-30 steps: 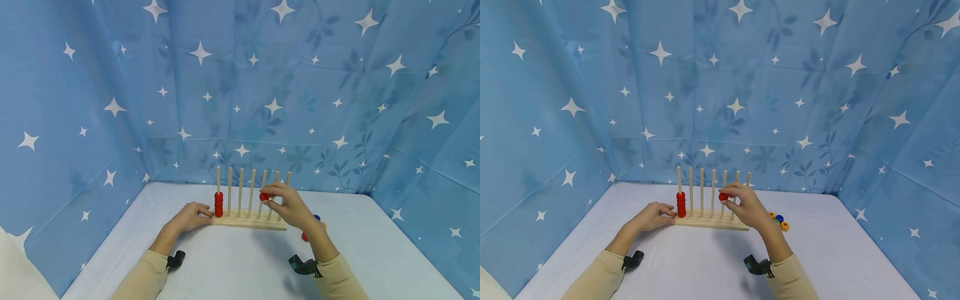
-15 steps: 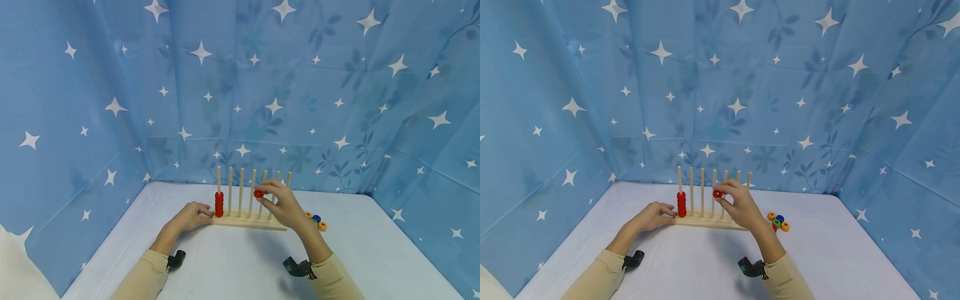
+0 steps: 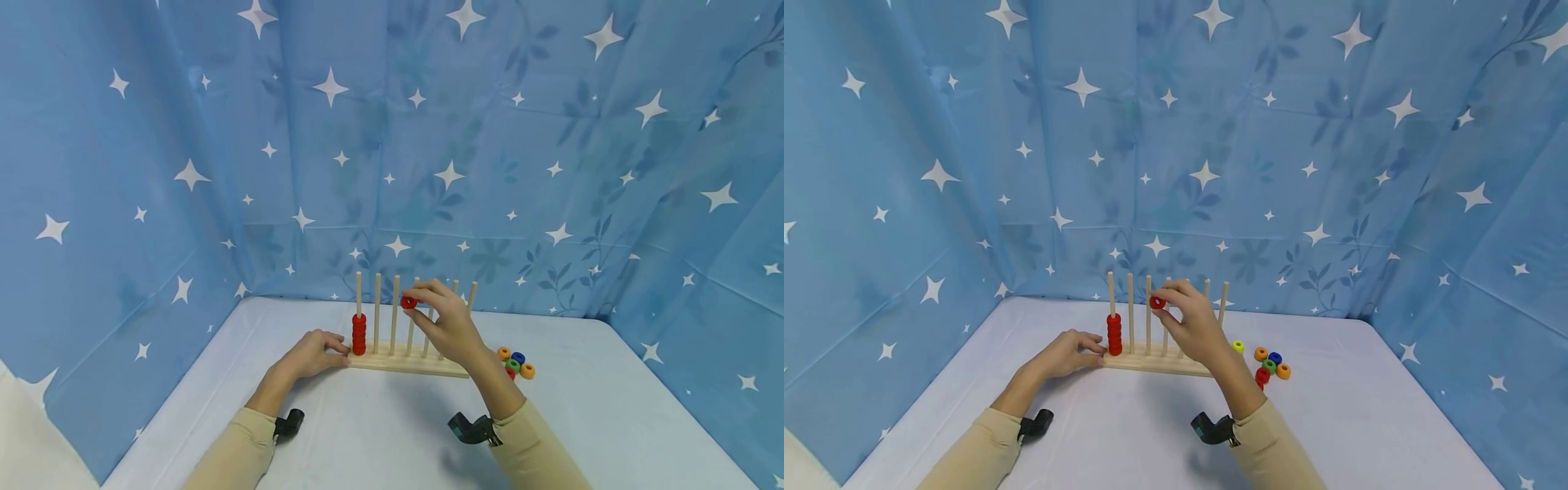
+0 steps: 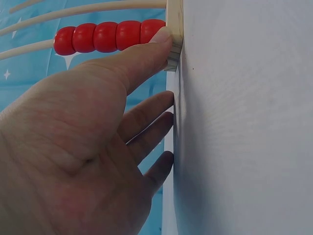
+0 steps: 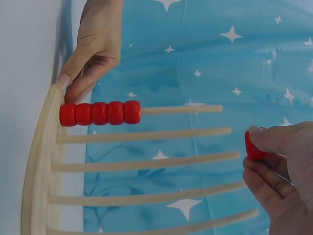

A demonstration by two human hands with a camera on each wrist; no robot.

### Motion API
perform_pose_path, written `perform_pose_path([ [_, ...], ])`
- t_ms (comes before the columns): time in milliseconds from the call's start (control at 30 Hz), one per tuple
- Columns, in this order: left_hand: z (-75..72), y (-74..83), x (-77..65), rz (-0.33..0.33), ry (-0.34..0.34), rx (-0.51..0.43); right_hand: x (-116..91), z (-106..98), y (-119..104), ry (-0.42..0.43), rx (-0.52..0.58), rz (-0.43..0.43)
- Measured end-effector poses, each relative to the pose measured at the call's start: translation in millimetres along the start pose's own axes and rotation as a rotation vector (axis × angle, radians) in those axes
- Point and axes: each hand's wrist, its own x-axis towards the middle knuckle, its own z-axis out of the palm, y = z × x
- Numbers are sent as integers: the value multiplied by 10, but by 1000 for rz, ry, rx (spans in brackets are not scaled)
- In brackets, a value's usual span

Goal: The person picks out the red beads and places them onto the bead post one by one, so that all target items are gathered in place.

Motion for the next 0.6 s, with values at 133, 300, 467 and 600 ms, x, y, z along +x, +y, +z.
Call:
perform_pose_path([
  [133,-1,-3,1,9,-2,14,86,44,-39,15,-1,-23],
  [300,0,3,-4,5,-6,21,170,83,-83,24,9,-37],
  [467,6,12,-9,-19,-2,13,257,116,-107,46,-14,-52],
  [600,16,15,-3,-34,7,3,328,152,-111,77,-28,-58],
])
